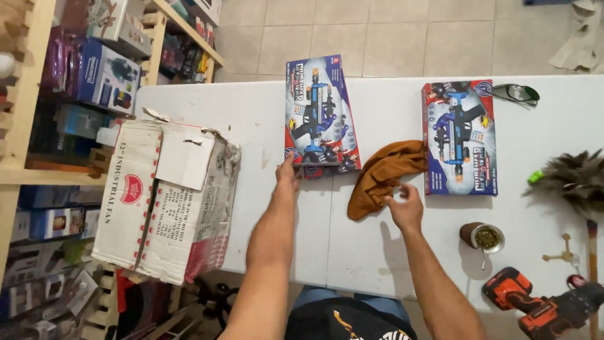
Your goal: Unboxing, assembling, and inspecting various toy guns and merchandise in a stockroom.
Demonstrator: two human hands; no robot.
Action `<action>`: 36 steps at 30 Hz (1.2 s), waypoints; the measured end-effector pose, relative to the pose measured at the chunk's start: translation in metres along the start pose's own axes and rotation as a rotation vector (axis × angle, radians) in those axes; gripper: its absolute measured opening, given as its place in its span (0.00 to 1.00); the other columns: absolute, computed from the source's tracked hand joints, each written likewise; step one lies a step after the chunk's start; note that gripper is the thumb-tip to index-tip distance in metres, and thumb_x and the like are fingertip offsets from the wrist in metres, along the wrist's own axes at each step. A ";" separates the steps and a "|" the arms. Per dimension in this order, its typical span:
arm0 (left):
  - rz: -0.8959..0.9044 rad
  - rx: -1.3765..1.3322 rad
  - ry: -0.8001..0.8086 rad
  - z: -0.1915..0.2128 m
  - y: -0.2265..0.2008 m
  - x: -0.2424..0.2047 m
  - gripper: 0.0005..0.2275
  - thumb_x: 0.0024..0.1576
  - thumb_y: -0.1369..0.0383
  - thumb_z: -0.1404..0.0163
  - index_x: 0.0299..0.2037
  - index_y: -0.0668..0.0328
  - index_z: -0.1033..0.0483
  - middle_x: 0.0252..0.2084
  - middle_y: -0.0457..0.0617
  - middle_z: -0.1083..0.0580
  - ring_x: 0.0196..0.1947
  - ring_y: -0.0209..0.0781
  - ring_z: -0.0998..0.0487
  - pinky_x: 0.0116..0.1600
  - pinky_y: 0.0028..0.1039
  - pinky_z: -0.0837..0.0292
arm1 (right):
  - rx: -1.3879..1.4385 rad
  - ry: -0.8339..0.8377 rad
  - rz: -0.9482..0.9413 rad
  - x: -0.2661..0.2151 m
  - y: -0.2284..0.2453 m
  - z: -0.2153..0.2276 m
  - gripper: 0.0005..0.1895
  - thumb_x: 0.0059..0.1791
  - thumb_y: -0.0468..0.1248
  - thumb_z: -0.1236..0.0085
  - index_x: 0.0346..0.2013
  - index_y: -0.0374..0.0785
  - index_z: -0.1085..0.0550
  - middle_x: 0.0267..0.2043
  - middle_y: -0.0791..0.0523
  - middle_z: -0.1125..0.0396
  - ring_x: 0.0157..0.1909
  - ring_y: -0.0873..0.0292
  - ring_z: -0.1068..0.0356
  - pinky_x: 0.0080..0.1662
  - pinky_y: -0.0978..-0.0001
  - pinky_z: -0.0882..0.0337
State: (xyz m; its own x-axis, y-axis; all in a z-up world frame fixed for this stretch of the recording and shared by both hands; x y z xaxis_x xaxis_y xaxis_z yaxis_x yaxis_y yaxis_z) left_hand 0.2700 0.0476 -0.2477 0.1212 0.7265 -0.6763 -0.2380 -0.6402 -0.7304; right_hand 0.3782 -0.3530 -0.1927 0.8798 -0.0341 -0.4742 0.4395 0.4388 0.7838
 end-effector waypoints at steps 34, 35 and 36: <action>-0.623 -0.034 0.731 0.209 -0.152 -0.293 0.27 0.41 0.72 0.46 0.55 0.67 0.25 0.41 0.50 0.22 0.40 0.40 0.24 0.44 0.29 0.25 | -0.232 0.701 1.654 -0.391 0.359 -0.063 0.11 0.52 0.45 0.57 0.36 0.43 0.31 0.34 0.56 0.32 0.34 0.56 0.32 0.43 0.59 0.33; -0.582 0.007 0.760 0.210 -0.156 -0.287 0.32 0.40 0.70 0.44 0.60 0.68 0.28 0.42 0.55 0.22 0.39 0.44 0.22 0.43 0.33 0.23 | -0.101 0.637 1.723 -0.402 0.394 -0.047 0.24 0.56 0.55 0.70 0.40 0.44 0.29 0.42 0.56 0.31 0.42 0.59 0.31 0.56 0.58 0.32; -0.586 -0.001 0.771 0.217 -0.158 -0.290 0.32 0.40 0.70 0.44 0.60 0.68 0.28 0.42 0.55 0.22 0.39 0.44 0.22 0.43 0.33 0.23 | -0.112 0.628 1.730 -0.367 0.387 -0.035 0.24 0.56 0.55 0.70 0.40 0.44 0.29 0.42 0.56 0.31 0.42 0.59 0.31 0.56 0.58 0.32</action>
State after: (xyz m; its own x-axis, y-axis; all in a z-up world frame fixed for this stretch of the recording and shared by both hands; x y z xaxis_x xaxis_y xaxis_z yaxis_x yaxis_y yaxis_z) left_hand 0.0630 -0.0072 0.0847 0.8191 0.5679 -0.0812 0.0621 -0.2285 -0.9716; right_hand 0.2189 -0.1391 0.2712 0.0795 0.7532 0.6529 -0.8088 -0.3341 0.4839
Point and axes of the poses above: each hand's wrist, its own x-axis towards the middle knuckle, its own z-axis out of the back of the hand, y = z × x, the point moved 5 cm from there along x, towards the middle knuckle
